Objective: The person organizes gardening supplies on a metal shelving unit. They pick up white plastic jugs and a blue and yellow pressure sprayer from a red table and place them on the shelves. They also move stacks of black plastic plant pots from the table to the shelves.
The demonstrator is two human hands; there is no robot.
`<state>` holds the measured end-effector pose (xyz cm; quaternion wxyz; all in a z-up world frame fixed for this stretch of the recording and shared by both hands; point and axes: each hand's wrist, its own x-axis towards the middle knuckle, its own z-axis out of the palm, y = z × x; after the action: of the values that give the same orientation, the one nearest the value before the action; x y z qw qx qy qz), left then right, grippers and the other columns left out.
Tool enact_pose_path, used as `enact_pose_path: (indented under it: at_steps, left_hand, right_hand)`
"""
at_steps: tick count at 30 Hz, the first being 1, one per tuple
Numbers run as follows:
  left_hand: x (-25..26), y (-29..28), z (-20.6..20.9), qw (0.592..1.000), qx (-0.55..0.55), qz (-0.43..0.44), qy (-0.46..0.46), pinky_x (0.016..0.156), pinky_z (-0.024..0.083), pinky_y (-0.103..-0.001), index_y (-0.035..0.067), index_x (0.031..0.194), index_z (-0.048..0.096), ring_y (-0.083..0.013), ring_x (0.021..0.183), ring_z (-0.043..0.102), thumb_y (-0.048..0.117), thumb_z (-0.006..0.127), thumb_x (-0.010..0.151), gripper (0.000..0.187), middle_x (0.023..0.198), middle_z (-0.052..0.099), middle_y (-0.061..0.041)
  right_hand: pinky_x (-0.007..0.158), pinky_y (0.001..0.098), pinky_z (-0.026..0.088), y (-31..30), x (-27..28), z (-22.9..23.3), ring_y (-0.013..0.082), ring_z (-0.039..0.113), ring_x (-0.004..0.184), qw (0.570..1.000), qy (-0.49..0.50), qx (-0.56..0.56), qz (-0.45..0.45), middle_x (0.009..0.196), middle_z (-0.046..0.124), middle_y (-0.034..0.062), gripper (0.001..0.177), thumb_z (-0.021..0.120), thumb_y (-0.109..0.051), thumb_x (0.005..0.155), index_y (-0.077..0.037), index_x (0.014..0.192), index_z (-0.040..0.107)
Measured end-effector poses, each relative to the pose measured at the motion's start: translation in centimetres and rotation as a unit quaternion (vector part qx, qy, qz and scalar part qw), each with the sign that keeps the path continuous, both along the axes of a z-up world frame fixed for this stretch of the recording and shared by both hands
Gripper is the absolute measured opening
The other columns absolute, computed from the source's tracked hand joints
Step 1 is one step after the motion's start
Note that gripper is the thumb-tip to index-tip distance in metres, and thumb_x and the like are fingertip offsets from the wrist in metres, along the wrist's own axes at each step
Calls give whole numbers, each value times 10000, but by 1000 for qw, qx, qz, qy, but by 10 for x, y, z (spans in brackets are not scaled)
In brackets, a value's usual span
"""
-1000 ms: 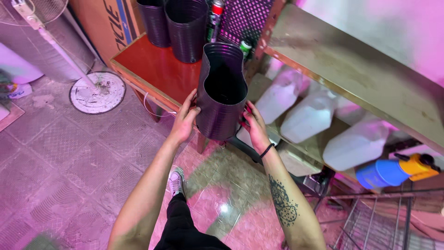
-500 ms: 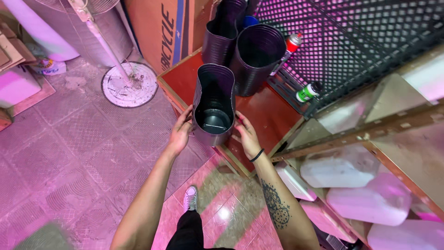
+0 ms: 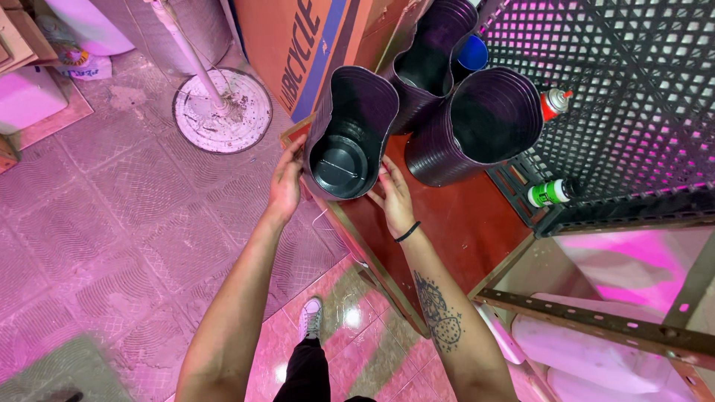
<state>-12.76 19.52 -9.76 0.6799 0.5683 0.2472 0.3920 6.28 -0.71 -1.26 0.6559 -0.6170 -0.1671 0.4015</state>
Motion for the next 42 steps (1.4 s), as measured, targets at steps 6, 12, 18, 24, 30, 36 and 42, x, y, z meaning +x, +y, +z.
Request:
enact_pose_path:
  at_steps: [6, 12, 18, 24, 30, 36, 42]
  left_hand:
    - [25, 46, 3, 998, 59, 20, 20, 1431, 417, -514, 94, 1770, 660, -374, 1678, 559, 126, 503, 1125, 665, 1788, 636, -233]
    - [35, 61, 5, 996, 70, 26, 41, 1445, 398, -532, 124, 1761, 671, -374, 1701, 553, 150, 503, 1130, 653, 1812, 630, -220]
    - [13, 30, 33, 997, -21, 45, 64, 1319, 489, -613, 255, 1825, 604, -347, 1611, 563, 254, 483, 1273, 565, 1716, 665, -142]
    - [-45, -42, 67, 993, -82, 48, 64, 1351, 328, -866, 142, 1799, 594, -646, 1766, 327, 257, 488, 1306, 517, 1907, 376, -358]
    - [-104, -124, 33, 989, -122, 41, 69, 1218, 561, -690, 137, 1780, 626, -380, 1575, 604, 287, 522, 1300, 514, 1764, 604, -204]
    - [-148, -224, 29, 994, -96, -10, 59, 1131, 634, -576, 107, 1740, 659, -309, 1456, 690, 278, 535, 1297, 490, 1699, 661, -166]
    - [-167, -354, 43, 990, -76, -105, 52, 1132, 638, -539, 174, 1755, 665, -260, 1429, 707, 301, 533, 1300, 490, 1671, 700, -118]
  right_hand:
    - [1320, 639, 542, 44, 17, 6, 395, 542, 1718, 1000, -8, -18, 5, 1861, 553, 181, 735, 669, -457, 1265, -150, 1894, 445]
    - [1314, 654, 536, 65, 32, 1, 376, 564, 1716, 1000, -15, -26, -4, 1869, 574, 140, 746, 681, -501, 1255, -194, 1896, 455]
    - [1352, 694, 472, 40, 26, -4, 492, 437, 1770, 999, -10, -30, 7, 1956, 434, 190, 776, 628, -508, 1275, -170, 1926, 377]
    - [1331, 673, 512, -21, -3, -12, 469, 476, 1758, 999, 4, -50, 17, 1953, 467, 138, 735, 649, -512, 1270, -202, 1905, 446]
    - [1321, 673, 509, -114, -43, -3, 486, 513, 1726, 999, -14, -32, 24, 1911, 528, 172, 698, 637, -478, 1275, -160, 1880, 494]
    - [1287, 678, 539, -240, -83, 20, 445, 599, 1672, 999, -50, 3, 7, 1840, 623, 156, 634, 670, -436, 1262, -181, 1834, 572]
    - [1270, 632, 559, -407, -133, 53, 396, 636, 1642, 993, -97, 34, -53, 1797, 668, 158, 584, 658, -400, 1275, -182, 1814, 610]
